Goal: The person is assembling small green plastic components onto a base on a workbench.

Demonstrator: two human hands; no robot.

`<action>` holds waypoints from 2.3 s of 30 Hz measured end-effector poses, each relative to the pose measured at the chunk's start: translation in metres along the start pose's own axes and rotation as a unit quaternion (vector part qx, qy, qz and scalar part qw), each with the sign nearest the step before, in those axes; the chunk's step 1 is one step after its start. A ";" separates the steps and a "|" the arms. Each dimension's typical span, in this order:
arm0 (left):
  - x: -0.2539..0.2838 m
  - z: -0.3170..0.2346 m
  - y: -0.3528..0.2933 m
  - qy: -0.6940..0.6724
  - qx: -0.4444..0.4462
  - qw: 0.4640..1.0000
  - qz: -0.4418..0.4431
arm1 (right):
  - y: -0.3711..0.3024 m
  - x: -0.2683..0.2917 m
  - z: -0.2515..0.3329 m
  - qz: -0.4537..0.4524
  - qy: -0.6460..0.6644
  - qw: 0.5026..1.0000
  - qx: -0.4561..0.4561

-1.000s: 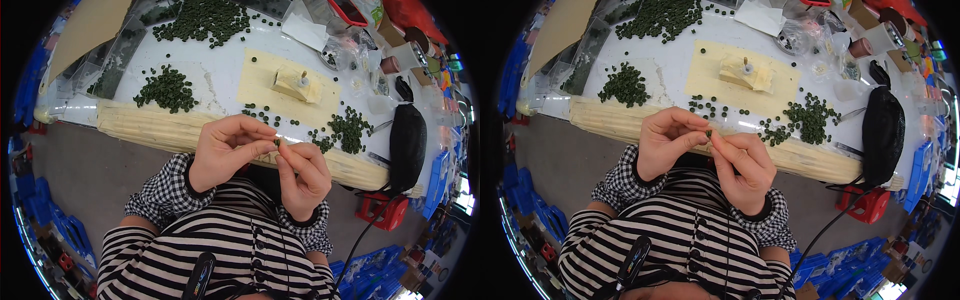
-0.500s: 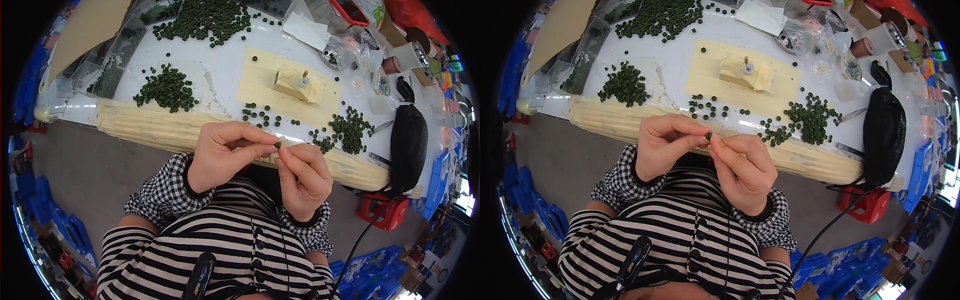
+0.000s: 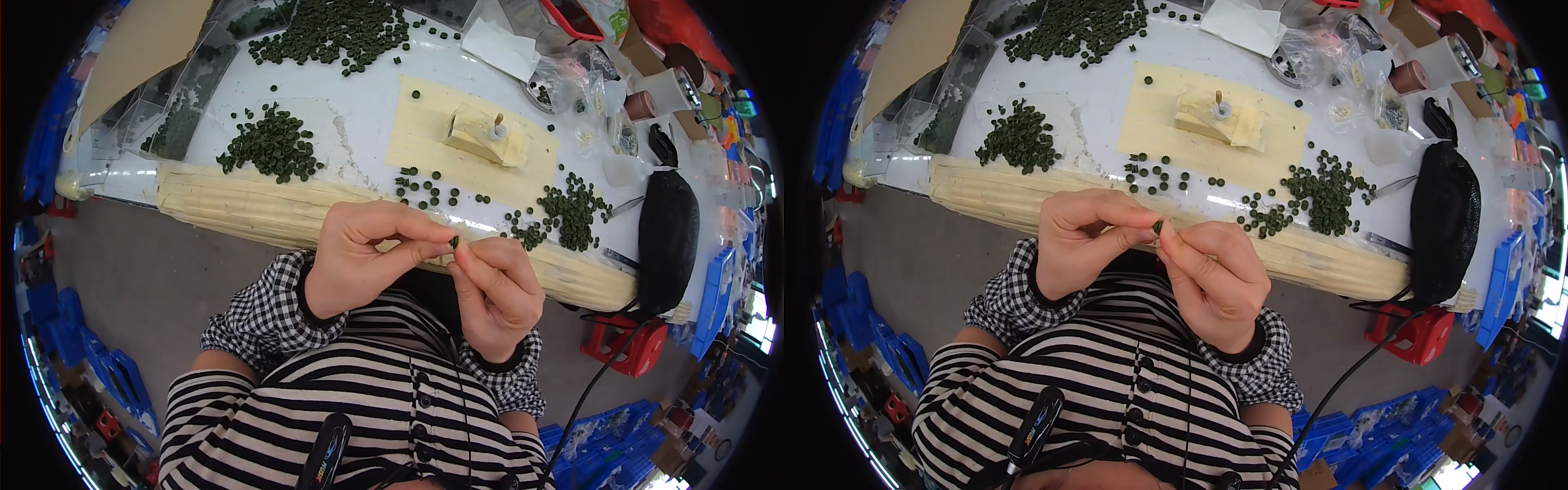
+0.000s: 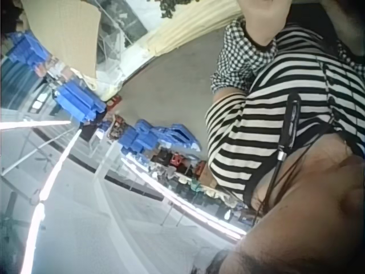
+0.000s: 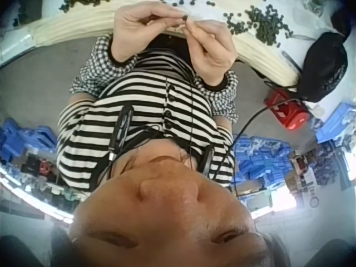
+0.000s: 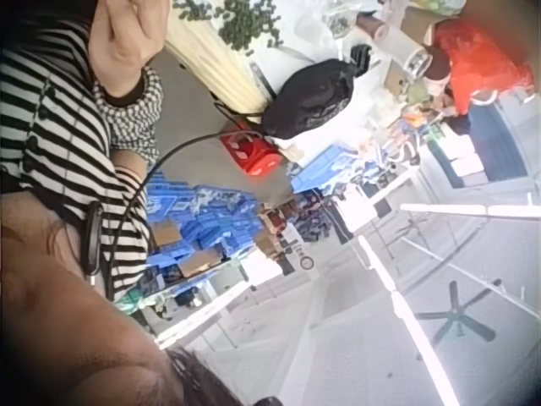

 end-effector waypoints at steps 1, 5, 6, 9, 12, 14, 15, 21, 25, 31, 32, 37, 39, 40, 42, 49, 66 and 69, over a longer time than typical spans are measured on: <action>0.000 0.000 0.000 -0.018 0.016 1.000 -0.003 | 0.000 0.000 0.000 -0.001 -0.002 1.000 0.005; -0.001 -0.001 0.000 -0.047 0.048 0.998 -0.006 | 0.000 0.000 -0.001 0.001 -0.011 1.000 0.015; -0.001 -0.001 0.000 -0.044 0.047 0.998 -0.003 | 0.000 0.000 -0.001 0.000 -0.012 1.000 0.015; 0.000 0.000 0.000 -0.031 0.044 0.999 0.003 | 0.000 0.000 -0.001 0.000 -0.014 1.000 0.014; -0.001 0.003 0.001 -0.055 0.041 0.998 -0.016 | 0.000 0.000 -0.001 0.002 -0.014 1.000 0.014; 0.000 0.003 0.001 -0.054 0.044 0.997 -0.012 | 0.000 0.000 -0.002 0.002 -0.013 1.000 0.015; 0.000 0.003 0.001 -0.054 0.045 0.997 -0.011 | -0.001 0.000 -0.002 0.003 -0.015 1.000 0.015; 0.001 -0.001 0.001 -0.026 0.053 0.998 -0.002 | -0.003 -0.003 -0.004 -0.005 -0.016 1.000 0.008; 0.003 0.002 0.000 -0.019 0.072 0.997 -0.029 | -0.003 -0.004 -0.006 -0.003 -0.026 1.000 -0.007; 0.030 -0.007 0.006 0.340 -0.078 0.935 -0.070 | 0.004 0.014 -0.026 -0.042 -0.233 0.971 -0.042; 0.033 -0.007 0.005 0.367 -0.068 0.925 -0.073 | 0.005 0.015 -0.029 -0.040 -0.275 0.960 -0.041; 0.042 -0.011 0.006 0.474 -0.080 0.875 -0.055 | 0.012 0.009 -0.034 0.002 -0.338 0.940 -0.038; 0.041 -0.009 0.006 0.469 -0.086 0.878 -0.049 | 0.011 0.008 -0.037 0.014 -0.351 0.936 -0.030; 0.039 -0.006 0.006 0.457 -0.088 0.884 -0.049 | 0.012 0.008 -0.037 0.015 -0.347 0.937 -0.032; 0.038 -0.004 0.007 0.430 -0.090 0.896 -0.059 | 0.012 0.008 -0.034 0.015 -0.340 0.940 -0.039; 0.063 -0.024 0.014 0.461 -0.093 0.869 -0.155 | 0.011 0.011 -0.030 0.009 -0.298 0.952 -0.069; 0.065 -0.028 0.010 0.416 -0.069 0.898 -0.129 | 0.004 0.006 -0.022 -0.032 0.015 0.984 -0.177; 0.043 -0.025 0.009 0.209 -0.046 0.973 -0.084 | 0.002 0.002 -0.015 -0.046 0.179 0.940 -0.288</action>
Point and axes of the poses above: each hand's wrist, its own y-axis towards the middle knuckle, its own x-axis out of the back of the hand, z = x × y, the point moved 1 cm from there along y, towards the middle knuckle
